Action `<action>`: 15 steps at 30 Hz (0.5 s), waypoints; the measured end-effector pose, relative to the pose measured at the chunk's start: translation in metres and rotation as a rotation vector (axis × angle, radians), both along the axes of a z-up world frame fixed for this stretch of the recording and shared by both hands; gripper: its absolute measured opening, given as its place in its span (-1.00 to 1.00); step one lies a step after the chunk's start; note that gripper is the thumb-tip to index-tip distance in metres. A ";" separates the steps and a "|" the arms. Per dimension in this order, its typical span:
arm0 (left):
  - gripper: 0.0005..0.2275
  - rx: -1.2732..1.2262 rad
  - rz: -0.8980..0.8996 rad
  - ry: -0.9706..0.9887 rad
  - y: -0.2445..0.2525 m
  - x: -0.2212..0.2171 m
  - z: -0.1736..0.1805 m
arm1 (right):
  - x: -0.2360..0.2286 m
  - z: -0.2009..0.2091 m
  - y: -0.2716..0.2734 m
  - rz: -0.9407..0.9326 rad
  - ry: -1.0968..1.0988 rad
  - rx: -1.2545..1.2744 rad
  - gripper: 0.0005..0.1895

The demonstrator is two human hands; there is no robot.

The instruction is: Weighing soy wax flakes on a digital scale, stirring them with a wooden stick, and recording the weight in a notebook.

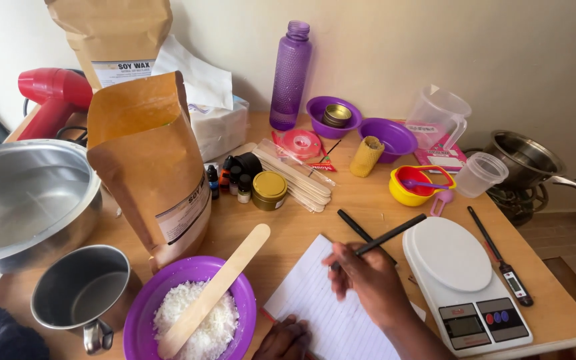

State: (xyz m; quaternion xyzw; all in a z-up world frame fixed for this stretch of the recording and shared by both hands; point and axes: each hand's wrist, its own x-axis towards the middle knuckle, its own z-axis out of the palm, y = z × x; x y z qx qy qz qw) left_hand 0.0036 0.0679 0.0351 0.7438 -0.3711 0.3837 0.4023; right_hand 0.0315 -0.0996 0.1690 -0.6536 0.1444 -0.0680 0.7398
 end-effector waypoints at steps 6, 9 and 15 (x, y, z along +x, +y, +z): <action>-0.91 -0.199 0.106 0.111 -0.012 -0.013 0.007 | 0.064 -0.068 -0.030 -0.150 -0.070 0.106 -0.90; -0.85 -0.145 0.098 0.143 -0.012 -0.012 -0.004 | 0.037 -0.055 -0.002 0.121 0.094 0.181 -0.81; -0.86 -0.034 0.157 0.036 -0.016 -0.007 -0.010 | 0.007 -0.039 0.018 0.331 0.031 0.038 -0.86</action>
